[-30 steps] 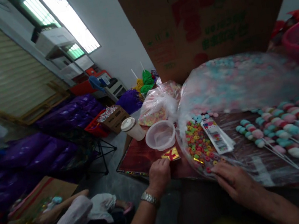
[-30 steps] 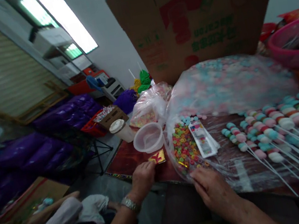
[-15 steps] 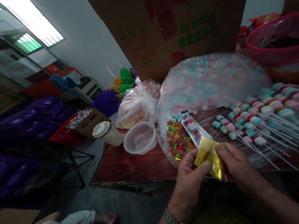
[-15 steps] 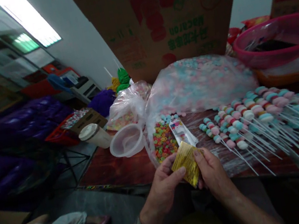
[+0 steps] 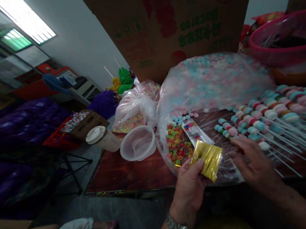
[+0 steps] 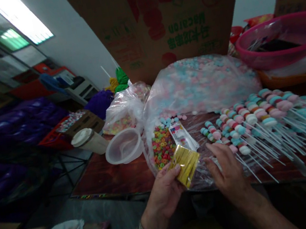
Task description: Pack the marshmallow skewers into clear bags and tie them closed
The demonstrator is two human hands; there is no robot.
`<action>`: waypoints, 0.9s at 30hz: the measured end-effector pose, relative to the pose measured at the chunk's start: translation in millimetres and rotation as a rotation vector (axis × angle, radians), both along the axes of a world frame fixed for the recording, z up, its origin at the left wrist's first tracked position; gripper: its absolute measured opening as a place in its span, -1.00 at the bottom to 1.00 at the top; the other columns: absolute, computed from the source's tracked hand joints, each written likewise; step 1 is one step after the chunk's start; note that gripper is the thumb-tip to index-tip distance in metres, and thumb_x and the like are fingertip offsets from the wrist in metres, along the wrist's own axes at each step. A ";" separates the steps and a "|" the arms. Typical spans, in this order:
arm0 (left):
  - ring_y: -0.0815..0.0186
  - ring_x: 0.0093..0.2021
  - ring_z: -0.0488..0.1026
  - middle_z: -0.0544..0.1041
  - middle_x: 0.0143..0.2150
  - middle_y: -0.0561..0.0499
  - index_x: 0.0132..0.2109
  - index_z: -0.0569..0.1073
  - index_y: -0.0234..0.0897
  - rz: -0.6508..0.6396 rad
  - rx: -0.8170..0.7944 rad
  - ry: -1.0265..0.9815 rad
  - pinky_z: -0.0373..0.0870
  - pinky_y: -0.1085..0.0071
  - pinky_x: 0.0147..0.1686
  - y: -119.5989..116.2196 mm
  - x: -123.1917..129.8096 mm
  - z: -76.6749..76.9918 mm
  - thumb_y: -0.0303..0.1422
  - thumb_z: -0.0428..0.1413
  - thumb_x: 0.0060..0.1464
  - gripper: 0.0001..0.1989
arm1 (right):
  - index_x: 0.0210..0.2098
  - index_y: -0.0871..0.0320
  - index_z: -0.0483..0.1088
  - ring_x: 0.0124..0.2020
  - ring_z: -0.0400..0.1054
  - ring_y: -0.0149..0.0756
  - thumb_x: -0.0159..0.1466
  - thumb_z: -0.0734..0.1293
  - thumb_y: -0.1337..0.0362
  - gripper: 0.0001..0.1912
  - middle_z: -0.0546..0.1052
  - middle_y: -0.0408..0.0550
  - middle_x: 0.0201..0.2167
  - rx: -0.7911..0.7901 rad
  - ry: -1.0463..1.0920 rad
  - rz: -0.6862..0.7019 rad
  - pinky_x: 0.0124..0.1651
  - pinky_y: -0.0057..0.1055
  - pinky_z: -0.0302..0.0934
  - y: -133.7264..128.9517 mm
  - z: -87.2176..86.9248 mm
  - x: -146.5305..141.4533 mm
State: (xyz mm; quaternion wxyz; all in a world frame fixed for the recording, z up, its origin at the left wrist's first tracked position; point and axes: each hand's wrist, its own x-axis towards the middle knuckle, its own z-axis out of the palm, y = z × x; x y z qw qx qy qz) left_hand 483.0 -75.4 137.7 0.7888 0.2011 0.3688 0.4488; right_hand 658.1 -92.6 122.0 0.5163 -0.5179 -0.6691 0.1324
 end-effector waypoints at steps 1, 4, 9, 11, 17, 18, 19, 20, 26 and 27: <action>0.28 -0.39 0.46 0.52 -0.28 -0.14 -0.15 0.46 -0.44 0.006 -0.028 0.011 0.46 0.41 -0.48 0.9 0.0 -0.3 -0.44 0.21 -0.08 -0.71 | 0.00 0.18 0.30 -0.02 0.25 -0.06 0.29 0.21 0.29 -0.71 0.36 0.13 -0.07 0.115 -0.128 0.027 -0.03 -0.13 0.22 -1.2 0.3 3.3; 0.33 -0.48 0.42 0.50 -0.36 -0.10 -0.18 0.46 -0.45 -0.051 -0.079 0.030 0.44 0.45 -0.59 1.4 1.2 0.8 -0.44 0.21 -0.11 -0.72 | 0.07 0.16 0.25 0.01 0.22 -0.09 0.28 0.15 0.48 -0.62 0.36 0.13 -0.04 0.232 -0.360 0.232 0.03 -0.10 0.19 -2.9 2.9 9.1; 0.34 -0.46 0.41 0.49 -0.38 -0.07 -0.18 0.44 -0.45 -0.106 -0.048 0.060 0.46 0.47 -0.59 -1.7 1.6 6.3 -0.47 0.24 -0.15 -0.69 | -0.04 0.25 0.31 -0.17 0.30 -0.18 0.31 0.08 0.52 -0.70 0.45 0.09 -0.25 0.315 -0.555 0.425 -0.12 -0.22 0.29 3.2 10.3 12.7; 0.34 -0.46 0.41 0.48 -0.36 -0.08 -0.17 0.44 -0.45 -0.126 -0.047 0.062 0.45 0.48 -0.59 -1.4 -0.6 8.4 -0.49 0.24 -0.18 -0.67 | -0.02 0.25 0.30 -0.12 0.28 -0.17 0.33 0.07 0.49 -0.69 0.44 0.10 -0.19 0.317 -0.610 0.482 -0.08 -0.19 0.27 5.9 13.4 16.0; 0.36 -0.51 0.39 0.47 -0.41 -0.05 -0.20 0.45 -0.41 -0.199 -0.042 0.153 0.41 0.49 -0.62 -0.5 -2.0 11.1 -0.45 0.27 -0.21 -0.66 | -0.17 0.29 0.33 -0.17 0.24 -0.16 0.33 0.10 0.48 -0.79 0.42 0.09 -0.25 0.267 -0.758 0.570 -0.10 -0.20 0.21 7.1 21.5 19.5; 0.35 -0.51 0.39 0.47 -0.43 -0.03 -0.21 0.45 -0.39 -0.196 -0.036 0.192 0.41 0.48 -0.62 -0.4 -1.2 10.7 -0.44 0.28 -0.21 -0.66 | -0.23 0.28 0.34 -0.24 0.24 -0.19 0.31 0.11 0.47 -0.81 0.41 0.06 -0.31 0.221 -0.773 0.573 -0.16 -0.23 0.21 6.5 21.9 18.0; 0.34 -0.51 0.39 0.47 -0.44 -0.02 -0.22 0.45 -0.37 -0.193 -0.031 0.229 0.40 0.47 -0.62 0.0 -0.3 10.1 -0.42 0.29 -0.21 -0.66 | -0.28 0.26 0.33 -0.30 0.22 -0.21 0.29 0.13 0.46 -0.84 0.40 0.03 -0.35 0.173 -0.776 0.563 -0.21 -0.25 0.20 6.3 21.8 16.4; 0.33 -0.51 0.38 0.47 -0.45 -0.01 -0.22 0.45 -0.36 -0.198 -0.023 0.259 0.40 0.46 -0.61 1.0 0.4 9.4 -0.39 0.30 -0.22 -0.66 | -0.33 0.25 0.32 -0.34 0.21 -0.22 0.25 0.15 0.46 -0.87 0.38 0.01 -0.38 0.121 -0.763 0.538 -0.25 -0.27 0.19 6.5 21.2 14.8; 0.30 -0.53 0.40 0.51 -0.43 -0.02 -0.11 0.43 -0.31 -0.220 0.058 0.395 0.38 0.43 -0.58 9.7 -0.4 12.1 -0.34 0.35 -0.28 -0.49 | -0.40 0.21 0.25 -0.30 0.21 -0.27 0.11 0.18 0.51 -0.89 0.37 -0.02 -0.39 -0.055 -0.510 0.464 -0.22 -0.39 0.16 12.1 28.7 11.7; 0.30 -0.53 0.40 0.51 -0.42 -0.02 -0.09 0.42 -0.30 -0.227 0.064 0.404 0.38 0.43 -0.58 9.4 -1.4 14.0 -0.34 0.35 -0.29 -0.47 | -0.40 0.20 0.25 -0.29 0.22 -0.28 0.13 0.17 0.51 -0.88 0.38 -0.03 -0.38 -0.064 -0.464 0.508 -0.21 -0.40 0.16 11.7 32.6 11.7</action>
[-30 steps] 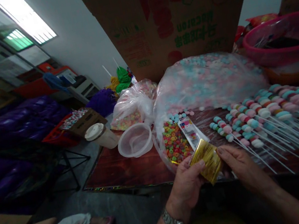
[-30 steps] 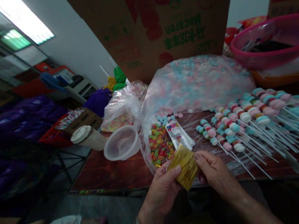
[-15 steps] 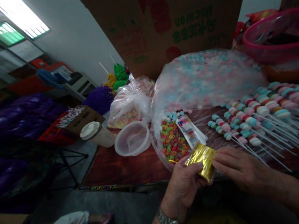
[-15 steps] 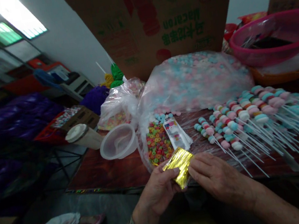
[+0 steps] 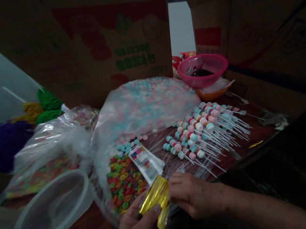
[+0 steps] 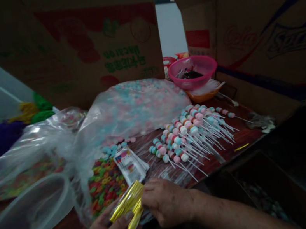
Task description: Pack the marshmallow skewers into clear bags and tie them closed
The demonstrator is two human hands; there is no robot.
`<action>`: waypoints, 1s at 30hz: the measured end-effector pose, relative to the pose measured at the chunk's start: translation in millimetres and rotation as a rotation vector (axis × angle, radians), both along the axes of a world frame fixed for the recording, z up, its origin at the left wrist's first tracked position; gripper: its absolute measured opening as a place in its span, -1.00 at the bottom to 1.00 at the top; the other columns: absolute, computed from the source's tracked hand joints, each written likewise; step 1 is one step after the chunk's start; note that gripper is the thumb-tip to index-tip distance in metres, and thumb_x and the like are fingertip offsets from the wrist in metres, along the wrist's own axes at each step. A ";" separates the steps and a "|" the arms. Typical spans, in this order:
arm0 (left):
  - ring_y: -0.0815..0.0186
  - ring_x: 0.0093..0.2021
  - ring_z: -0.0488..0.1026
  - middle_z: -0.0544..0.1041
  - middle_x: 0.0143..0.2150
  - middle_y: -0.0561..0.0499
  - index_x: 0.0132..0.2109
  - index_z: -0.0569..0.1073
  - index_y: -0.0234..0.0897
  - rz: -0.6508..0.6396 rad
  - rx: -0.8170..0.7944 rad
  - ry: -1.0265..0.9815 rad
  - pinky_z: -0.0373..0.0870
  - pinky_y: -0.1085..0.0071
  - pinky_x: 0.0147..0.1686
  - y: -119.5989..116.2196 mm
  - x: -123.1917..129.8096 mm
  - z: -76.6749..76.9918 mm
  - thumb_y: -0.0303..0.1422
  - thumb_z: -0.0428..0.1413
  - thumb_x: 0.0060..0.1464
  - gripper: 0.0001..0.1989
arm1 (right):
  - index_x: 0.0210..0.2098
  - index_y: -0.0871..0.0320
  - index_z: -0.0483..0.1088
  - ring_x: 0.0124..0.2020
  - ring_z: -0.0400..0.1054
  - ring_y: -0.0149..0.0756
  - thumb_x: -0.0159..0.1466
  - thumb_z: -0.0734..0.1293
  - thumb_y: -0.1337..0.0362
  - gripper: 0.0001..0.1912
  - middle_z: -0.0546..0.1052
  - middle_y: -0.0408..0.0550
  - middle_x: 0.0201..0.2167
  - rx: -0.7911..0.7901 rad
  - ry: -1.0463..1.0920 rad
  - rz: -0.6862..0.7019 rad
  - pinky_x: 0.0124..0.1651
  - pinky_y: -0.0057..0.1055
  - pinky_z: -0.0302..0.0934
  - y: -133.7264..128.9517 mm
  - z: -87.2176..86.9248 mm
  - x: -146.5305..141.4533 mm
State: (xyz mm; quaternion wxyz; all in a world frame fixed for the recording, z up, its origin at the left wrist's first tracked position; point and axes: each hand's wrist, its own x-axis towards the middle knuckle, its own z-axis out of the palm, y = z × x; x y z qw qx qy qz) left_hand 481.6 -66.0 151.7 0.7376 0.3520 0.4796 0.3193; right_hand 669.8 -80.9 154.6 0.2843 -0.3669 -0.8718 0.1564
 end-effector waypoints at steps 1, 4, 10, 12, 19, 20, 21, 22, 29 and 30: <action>0.31 -0.54 0.39 0.51 -0.42 -0.02 -0.08 0.42 -0.31 -0.010 0.007 -0.002 0.37 0.44 -0.59 -1.2 -1.1 2.1 -0.34 0.36 -0.30 -0.45 | -0.41 0.19 0.25 -0.29 0.23 -0.29 0.14 0.16 0.51 -0.88 0.38 -0.03 -0.38 -0.034 0.053 0.033 -0.20 -0.41 0.16 -1.1 3.9 -0.2; 0.34 -0.57 0.37 0.51 -0.41 -0.03 0.00 0.38 -0.34 -0.035 0.047 -0.038 0.36 0.46 -0.62 -8.0 -3.7 7.0 -0.32 0.33 -0.26 -0.39 | -0.47 0.17 0.24 -0.35 0.24 -0.32 0.19 0.15 0.47 -0.85 0.36 -0.08 -0.43 -0.190 0.276 0.022 -0.28 -0.45 0.15 -6.5 10.6 -2.6; 0.33 -0.41 0.43 0.51 -0.25 -0.09 -0.01 0.40 -0.36 -0.008 0.145 -0.118 0.42 0.51 -0.51 -18.2 -6.2 6.3 -0.39 0.28 -0.16 -0.50 | -0.52 0.16 0.28 -0.44 0.22 -0.33 0.22 0.20 0.28 -0.81 0.33 -0.14 -0.53 -0.326 0.502 -0.365 -0.37 -0.43 0.10 5.5 -8.9 -3.8; 0.34 -0.46 0.43 0.51 -0.29 -0.09 -0.02 0.39 -0.37 -0.030 0.137 -0.130 0.42 0.51 -0.55 -20.6 -8.1 5.8 -0.38 0.25 -0.13 -0.53 | -0.52 0.16 0.27 -0.45 0.21 -0.30 0.22 0.21 0.19 -0.77 0.33 -0.12 -0.54 -0.261 0.557 -0.538 -0.37 -0.40 0.11 18.8 -18.7 3.3; 0.40 -0.58 0.39 0.50 -0.42 -0.05 -0.03 0.38 -0.40 -0.027 0.171 -0.048 0.36 0.55 -0.62 -21.9 -20.1 6.2 -0.35 0.22 -0.08 -0.57 | 0.03 0.17 0.22 -0.09 0.27 -0.15 0.23 0.22 0.00 -0.52 0.36 0.09 -0.06 -0.227 0.602 -0.581 -0.12 -0.25 0.21 28.5 -8.0 15.3; 0.42 -0.59 0.38 0.50 -0.42 -0.05 -0.04 0.39 -0.40 -0.049 0.178 -0.040 0.35 0.57 -0.62 -21.7 -21.4 5.6 -0.34 0.22 -0.07 -0.58 | 0.09 0.15 0.18 0.00 0.20 -0.11 0.18 0.28 0.00 -0.43 0.30 0.10 0.03 -0.207 0.552 -0.529 -0.05 -0.22 0.17 25.9 -2.1 9.1; 0.43 -0.59 0.37 0.49 -0.42 -0.05 -0.05 0.40 -0.41 -0.078 0.185 -0.041 0.33 0.58 -0.62 -21.5 -22.7 4.8 -0.33 0.22 -0.07 -0.59 | 0.10 0.15 0.18 0.02 0.19 -0.10 0.13 0.32 0.00 -0.38 0.29 0.09 0.03 -0.227 0.505 -0.460 -0.05 -0.23 0.17 24.3 3.3 1.4; 0.45 -0.59 0.35 0.49 -0.41 -0.04 -0.07 0.41 -0.41 -0.106 0.193 -0.050 0.31 0.59 -0.62 -21.5 -24.2 3.9 -0.32 0.22 -0.06 -0.60 | 0.06 0.16 0.23 -0.04 0.23 -0.11 0.10 0.34 0.01 -0.39 0.34 0.08 -0.03 -0.305 0.476 -0.378 -0.11 -0.26 0.21 24.2 7.8 -7.0; 0.30 -0.28 0.45 0.51 -0.27 -0.08 -0.17 0.45 -0.41 0.037 0.221 -0.209 0.40 0.44 -0.25 -22.7 -43.5 0.8 -0.38 0.23 -0.06 -0.73 | -0.56 0.17 0.23 -0.68 0.00 -0.49 0.12 0.31 0.00 -0.62 0.16 -0.27 -0.72 -0.759 0.877 -0.299 -0.63 -0.55 -0.08 43.8 12.3 -60.1; 0.26 -0.23 0.45 0.50 -0.20 -0.09 -0.13 0.43 -0.37 0.110 0.197 -0.261 0.41 0.39 -0.22 -22.5 -45.5 0.3 -0.36 0.23 -0.06 -0.68 | -0.54 0.17 0.22 -0.67 0.01 -0.49 0.13 0.31 -0.02 -0.62 0.17 -0.27 -0.71 -0.747 0.900 -0.294 -0.63 -0.55 -0.07 43.7 12.5 -68.1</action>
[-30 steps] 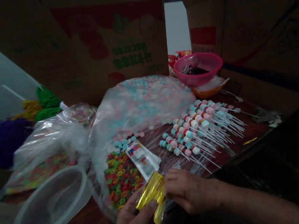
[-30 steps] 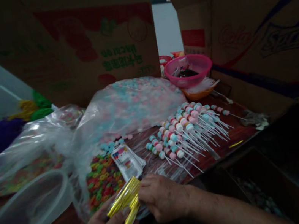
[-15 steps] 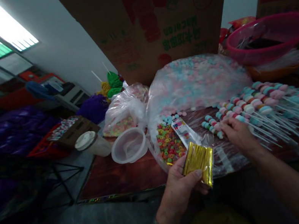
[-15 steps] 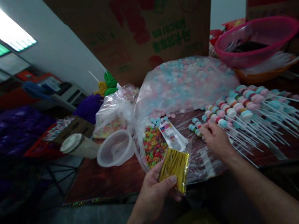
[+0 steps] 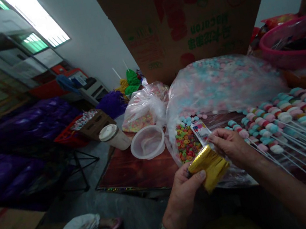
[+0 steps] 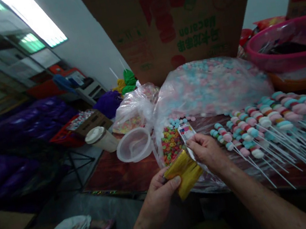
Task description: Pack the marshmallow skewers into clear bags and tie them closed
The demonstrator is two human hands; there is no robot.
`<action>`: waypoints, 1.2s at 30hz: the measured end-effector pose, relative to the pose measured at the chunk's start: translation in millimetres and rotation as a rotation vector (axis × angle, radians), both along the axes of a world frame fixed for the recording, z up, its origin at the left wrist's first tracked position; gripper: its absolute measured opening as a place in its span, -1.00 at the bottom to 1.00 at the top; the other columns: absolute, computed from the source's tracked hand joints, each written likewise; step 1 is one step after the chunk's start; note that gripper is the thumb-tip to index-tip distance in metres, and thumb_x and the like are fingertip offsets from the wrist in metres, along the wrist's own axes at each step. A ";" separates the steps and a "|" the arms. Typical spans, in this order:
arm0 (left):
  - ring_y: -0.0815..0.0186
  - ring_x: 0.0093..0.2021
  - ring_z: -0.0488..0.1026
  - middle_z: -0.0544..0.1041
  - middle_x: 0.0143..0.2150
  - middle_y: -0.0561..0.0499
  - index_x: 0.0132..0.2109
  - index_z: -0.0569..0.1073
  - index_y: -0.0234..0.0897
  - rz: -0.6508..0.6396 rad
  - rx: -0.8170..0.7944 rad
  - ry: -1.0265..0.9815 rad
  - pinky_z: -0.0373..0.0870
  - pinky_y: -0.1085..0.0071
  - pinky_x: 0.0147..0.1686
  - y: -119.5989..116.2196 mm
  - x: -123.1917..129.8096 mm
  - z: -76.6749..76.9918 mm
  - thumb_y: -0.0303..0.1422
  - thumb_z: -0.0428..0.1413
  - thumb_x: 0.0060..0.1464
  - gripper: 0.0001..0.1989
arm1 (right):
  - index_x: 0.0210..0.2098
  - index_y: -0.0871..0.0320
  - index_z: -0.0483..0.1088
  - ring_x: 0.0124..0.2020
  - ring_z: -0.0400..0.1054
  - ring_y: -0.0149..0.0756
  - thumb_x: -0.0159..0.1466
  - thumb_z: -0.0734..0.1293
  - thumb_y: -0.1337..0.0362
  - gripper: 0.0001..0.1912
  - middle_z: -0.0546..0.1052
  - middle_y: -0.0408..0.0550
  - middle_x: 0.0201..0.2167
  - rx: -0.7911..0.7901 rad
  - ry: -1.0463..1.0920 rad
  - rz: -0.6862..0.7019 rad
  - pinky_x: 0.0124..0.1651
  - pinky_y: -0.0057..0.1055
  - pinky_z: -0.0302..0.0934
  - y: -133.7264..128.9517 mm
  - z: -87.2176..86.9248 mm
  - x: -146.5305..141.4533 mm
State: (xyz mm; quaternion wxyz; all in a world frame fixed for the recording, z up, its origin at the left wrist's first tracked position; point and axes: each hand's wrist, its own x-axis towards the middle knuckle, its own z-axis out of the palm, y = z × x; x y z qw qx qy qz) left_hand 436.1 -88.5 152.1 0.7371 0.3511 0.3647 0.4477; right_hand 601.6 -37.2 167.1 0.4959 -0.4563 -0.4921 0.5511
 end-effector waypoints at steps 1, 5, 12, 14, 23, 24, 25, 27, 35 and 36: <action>0.22 -0.20 0.46 0.48 -0.13 -0.10 -0.08 0.39 -0.31 0.056 -0.036 -0.062 0.43 0.34 -0.24 0.4 -1.4 -0.6 -0.32 0.22 -0.05 -0.64 | -0.53 0.16 0.22 -0.65 0.03 -0.47 0.15 0.29 -0.03 -0.62 0.19 -0.26 -0.68 0.030 0.002 0.008 -0.61 -0.55 -0.04 -1.3 0.5 -8.3; 0.19 -0.30 0.48 0.46 -0.13 -0.09 -0.02 0.27 -0.21 0.268 -0.158 -0.126 0.45 0.36 -0.48 5.0 -3.2 -3.4 -0.07 0.11 0.03 -0.55 | -0.50 0.16 0.24 -0.57 0.12 -0.43 0.23 0.22 -0.04 -0.61 0.24 -0.20 -0.61 0.178 -0.105 0.078 -0.55 -0.54 0.05 -9.1 3.8 -34.1; 0.38 -0.46 0.39 0.39 -0.45 0.06 -0.31 0.30 -0.30 0.585 0.245 0.387 0.37 0.51 -0.46 15.3 -12.5 -7.8 -0.04 0.10 0.02 -0.63 | -0.10 0.16 0.23 -0.49 0.29 -0.35 0.21 0.19 -0.15 -0.48 0.43 -0.07 -0.32 0.044 -0.151 0.203 -0.51 -0.48 0.17 -0.1 -1.2 -42.5; 0.36 -0.38 0.40 0.42 -0.38 0.02 -0.27 0.32 -0.31 0.595 0.348 0.525 0.38 0.50 -0.39 15.0 -13.3 -6.4 -0.08 0.06 0.07 -0.66 | -0.25 0.17 0.29 -0.47 0.32 -0.32 0.23 0.17 -0.12 -0.55 0.43 -0.09 -0.41 0.141 -0.319 0.217 -0.47 -0.48 0.16 -0.5 -7.4 -46.7; 0.36 -0.49 0.43 0.46 -0.37 0.01 -0.10 0.19 -0.27 0.382 0.198 0.537 0.34 0.51 -0.52 17.4 8.2 4.7 -0.38 0.09 0.01 -0.69 | -0.53 0.17 0.29 -0.65 0.31 -0.27 0.41 -0.06 0.09 -0.46 0.38 -0.07 -0.67 0.834 -1.282 -0.216 -0.57 -0.38 -0.19 2.9 -6.0 -50.6; 0.32 -0.41 0.46 0.47 -0.35 -0.01 -0.14 0.20 -0.28 0.445 0.233 0.606 0.37 0.49 -0.45 20.0 10.3 5.1 -0.42 0.09 0.00 -0.73 | -0.51 0.17 0.31 -0.63 0.33 -0.25 0.41 -0.01 0.10 -0.50 0.40 -0.05 -0.65 0.791 -1.349 -0.170 -0.56 -0.38 -0.21 5.1 -0.2 -52.1; 0.28 -0.35 0.47 0.48 -0.33 -0.04 -0.16 0.21 -0.28 0.486 0.267 0.681 0.38 0.47 -0.39 22.9 11.8 5.1 -0.45 0.08 -0.01 -0.75 | -0.48 0.17 0.32 -0.60 0.35 -0.22 0.40 0.04 0.12 -0.56 0.42 -0.04 -0.62 0.734 -1.401 -0.119 -0.56 -0.38 -0.23 7.5 5.4 -54.2; 0.21 -0.30 0.48 0.50 -0.31 -0.10 -0.15 0.23 -0.31 0.499 0.319 0.843 0.38 0.41 -0.33 28.3 12.9 3.6 -0.49 0.05 -0.01 -0.76 | -0.43 0.17 0.34 -0.54 0.38 -0.17 0.37 0.13 0.16 -0.67 0.46 -0.02 -0.57 0.636 -1.451 -0.034 -0.55 -0.39 -0.24 13.2 13.2 -59.3; 0.26 -0.12 0.46 0.47 -0.06 -0.13 0.15 0.14 -0.31 0.547 0.510 0.892 0.38 0.41 -0.14 41.1 -28.7 14.3 -0.50 0.01 0.03 -0.49 | -0.34 0.19 0.35 -0.49 0.39 -0.26 0.40 0.08 0.27 -0.71 0.48 -0.04 -0.53 0.528 -1.267 0.007 -0.54 -0.45 -0.05 44.8 3.8 -92.9; 0.27 -0.12 0.46 0.46 -0.05 -0.12 0.15 0.15 -0.31 0.583 0.538 0.893 0.39 0.42 -0.14 45.1 -42.5 23.3 -0.49 0.02 0.03 -0.50 | -0.31 0.19 0.35 -0.47 0.40 -0.29 0.42 0.03 0.27 -0.68 0.48 -0.06 -0.51 0.532 -1.222 0.019 -0.51 -0.47 0.01 51.0 6.6 -99.7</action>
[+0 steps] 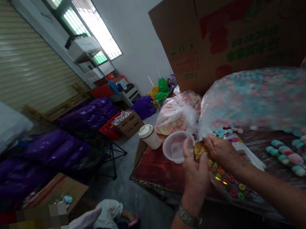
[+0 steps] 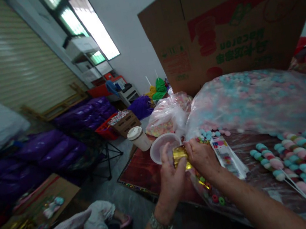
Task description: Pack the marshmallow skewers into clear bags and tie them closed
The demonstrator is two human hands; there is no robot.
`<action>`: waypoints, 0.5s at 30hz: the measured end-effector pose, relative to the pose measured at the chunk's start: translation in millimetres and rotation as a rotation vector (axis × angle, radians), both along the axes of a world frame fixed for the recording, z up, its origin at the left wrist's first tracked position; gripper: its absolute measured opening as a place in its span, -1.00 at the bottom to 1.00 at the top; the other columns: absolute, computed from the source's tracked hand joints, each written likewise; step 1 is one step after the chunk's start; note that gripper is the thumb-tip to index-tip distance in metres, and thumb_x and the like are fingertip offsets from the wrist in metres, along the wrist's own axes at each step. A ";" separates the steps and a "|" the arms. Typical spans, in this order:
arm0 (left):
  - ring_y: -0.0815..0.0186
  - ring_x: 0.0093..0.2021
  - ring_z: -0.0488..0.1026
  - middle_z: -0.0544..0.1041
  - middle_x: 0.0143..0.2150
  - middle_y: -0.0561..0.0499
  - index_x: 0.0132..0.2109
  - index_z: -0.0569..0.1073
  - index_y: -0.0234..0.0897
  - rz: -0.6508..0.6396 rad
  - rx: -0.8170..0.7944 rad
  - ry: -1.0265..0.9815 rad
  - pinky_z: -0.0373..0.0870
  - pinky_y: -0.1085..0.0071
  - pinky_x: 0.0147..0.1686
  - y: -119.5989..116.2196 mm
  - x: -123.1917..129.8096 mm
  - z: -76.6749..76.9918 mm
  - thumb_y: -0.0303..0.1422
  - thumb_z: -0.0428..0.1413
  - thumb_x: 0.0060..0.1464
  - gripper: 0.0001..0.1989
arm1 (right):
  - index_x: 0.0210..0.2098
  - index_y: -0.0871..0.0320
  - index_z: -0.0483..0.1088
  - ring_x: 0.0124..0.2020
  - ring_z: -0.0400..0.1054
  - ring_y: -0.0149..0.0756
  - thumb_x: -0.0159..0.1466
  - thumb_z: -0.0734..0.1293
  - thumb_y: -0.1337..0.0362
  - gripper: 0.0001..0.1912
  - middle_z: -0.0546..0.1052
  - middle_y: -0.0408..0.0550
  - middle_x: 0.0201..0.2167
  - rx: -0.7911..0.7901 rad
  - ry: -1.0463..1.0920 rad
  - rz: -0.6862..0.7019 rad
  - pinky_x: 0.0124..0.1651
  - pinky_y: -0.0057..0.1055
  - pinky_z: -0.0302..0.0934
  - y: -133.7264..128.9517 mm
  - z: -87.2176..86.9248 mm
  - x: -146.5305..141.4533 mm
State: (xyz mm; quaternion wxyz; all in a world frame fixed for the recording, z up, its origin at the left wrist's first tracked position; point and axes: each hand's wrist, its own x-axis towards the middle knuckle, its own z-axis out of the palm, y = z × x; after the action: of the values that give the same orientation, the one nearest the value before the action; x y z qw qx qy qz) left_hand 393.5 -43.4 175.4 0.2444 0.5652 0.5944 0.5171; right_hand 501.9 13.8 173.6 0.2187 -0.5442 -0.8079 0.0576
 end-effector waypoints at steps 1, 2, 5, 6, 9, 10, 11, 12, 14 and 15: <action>0.28 -0.13 0.46 0.47 -0.06 -0.11 0.11 0.21 -0.33 0.026 0.027 0.042 0.39 0.42 -0.15 5.3 -15.3 10.3 -0.47 0.02 0.04 -0.54 | -0.28 0.19 0.35 -0.43 0.40 -0.32 0.42 0.01 0.28 -0.67 0.48 -0.07 -0.48 -0.005 0.037 0.038 -0.47 -0.49 0.06 7.0 4.6 -7.2; 0.28 -0.16 0.46 0.49 -0.10 -0.10 0.05 0.29 -0.34 0.016 0.035 0.137 0.39 0.42 -0.16 11.8 -31.1 21.1 -0.46 0.01 0.05 -0.63 | -0.24 0.18 0.36 -0.37 0.40 -0.34 0.42 0.03 0.28 -0.70 0.49 -0.07 -0.42 -0.006 0.068 0.087 -0.40 -0.51 0.11 14.7 10.5 -14.7; 0.25 -0.23 0.47 0.53 -0.21 -0.08 -0.07 0.42 -0.34 -0.020 -0.009 0.569 0.39 0.38 -0.19 37.6 -73.3 46.4 -0.45 -0.02 0.09 -0.75 | -0.05 0.22 0.33 -0.12 0.33 -0.31 0.32 0.22 0.33 -0.78 0.45 0.03 -0.16 0.000 0.133 0.221 -0.15 -0.52 0.15 39.9 30.8 -37.8; 0.23 -0.23 0.47 0.53 -0.22 -0.09 -0.10 0.45 -0.33 -0.030 -0.026 0.657 0.38 0.36 -0.19 47.1 -83.2 50.2 -0.47 0.00 0.08 -0.76 | -0.03 0.23 0.33 -0.07 0.30 -0.30 0.29 0.27 0.35 -0.74 0.42 0.05 -0.10 -0.001 0.147 0.260 -0.09 -0.51 0.14 48.0 36.2 -45.6; 0.20 -0.26 0.48 0.55 -0.28 -0.10 -0.23 0.51 -0.33 -0.072 -0.062 0.745 0.37 0.35 -0.19 73.2 -99.2 47.5 -0.52 0.05 0.00 -0.80 | -0.18 0.22 0.41 -0.11 0.32 -0.32 0.24 0.32 0.37 -0.86 0.45 -0.03 -0.16 -0.044 0.168 0.347 -0.07 -0.46 0.17 68.0 42.6 -69.0; 0.21 -0.27 0.47 0.55 -0.30 -0.10 -0.26 0.52 -0.34 -0.081 -0.067 0.751 0.37 0.37 -0.19 79.9 -101.5 43.9 -0.53 0.05 -0.01 -0.82 | -0.26 0.22 0.42 -0.16 0.34 -0.32 0.25 0.32 0.37 -0.92 0.46 -0.07 -0.23 -0.068 0.173 0.349 -0.09 -0.42 0.20 72.9 41.1 -75.9; 0.23 -0.28 0.47 0.55 -0.31 -0.09 -0.28 0.53 -0.33 -0.086 -0.067 0.753 0.36 0.38 -0.19 85.3 -103.2 39.9 -0.54 0.06 -0.02 -0.82 | -0.31 0.23 0.42 -0.21 0.35 -0.32 0.25 0.31 0.36 -0.94 0.47 -0.09 -0.29 -0.094 0.179 0.335 -0.11 -0.37 0.23 77.1 38.2 -82.0; 0.24 -0.27 0.47 0.55 -0.31 -0.08 -0.29 0.53 -0.32 -0.089 -0.064 0.750 0.36 0.40 -0.18 89.3 -105.0 36.2 -0.54 0.06 -0.02 -0.82 | -0.33 0.24 0.42 -0.24 0.36 -0.31 0.27 0.30 0.34 -0.91 0.47 -0.10 -0.33 -0.119 0.188 0.309 -0.13 -0.32 0.25 80.6 34.2 -86.9; 0.27 -0.25 0.46 0.55 -0.27 -0.04 -0.27 0.54 -0.29 -0.085 -0.048 0.728 0.34 0.43 -0.16 93.8 -109.2 30.1 -0.53 0.06 -0.01 -0.81 | -0.32 0.25 0.40 -0.27 0.37 -0.31 0.29 0.29 0.30 -0.87 0.46 -0.11 -0.34 -0.159 0.218 0.254 -0.15 -0.28 0.27 85.3 24.2 -93.3; 0.28 -0.23 0.46 0.55 -0.27 -0.03 -0.26 0.54 -0.28 -0.075 -0.041 0.712 0.33 0.43 -0.15 94.9 -111.9 27.5 -0.52 0.06 0.00 -0.81 | -0.32 0.25 0.40 -0.27 0.36 -0.31 0.30 0.29 0.28 -0.86 0.46 -0.11 -0.33 -0.175 0.234 0.234 -0.14 -0.28 0.27 86.6 18.8 -95.0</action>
State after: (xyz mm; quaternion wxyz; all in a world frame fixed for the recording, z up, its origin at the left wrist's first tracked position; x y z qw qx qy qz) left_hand 281.7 51.5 202.9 0.0520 0.7264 0.6314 0.2663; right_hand 406.9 100.4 192.5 0.2549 -0.4529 -0.8266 0.2159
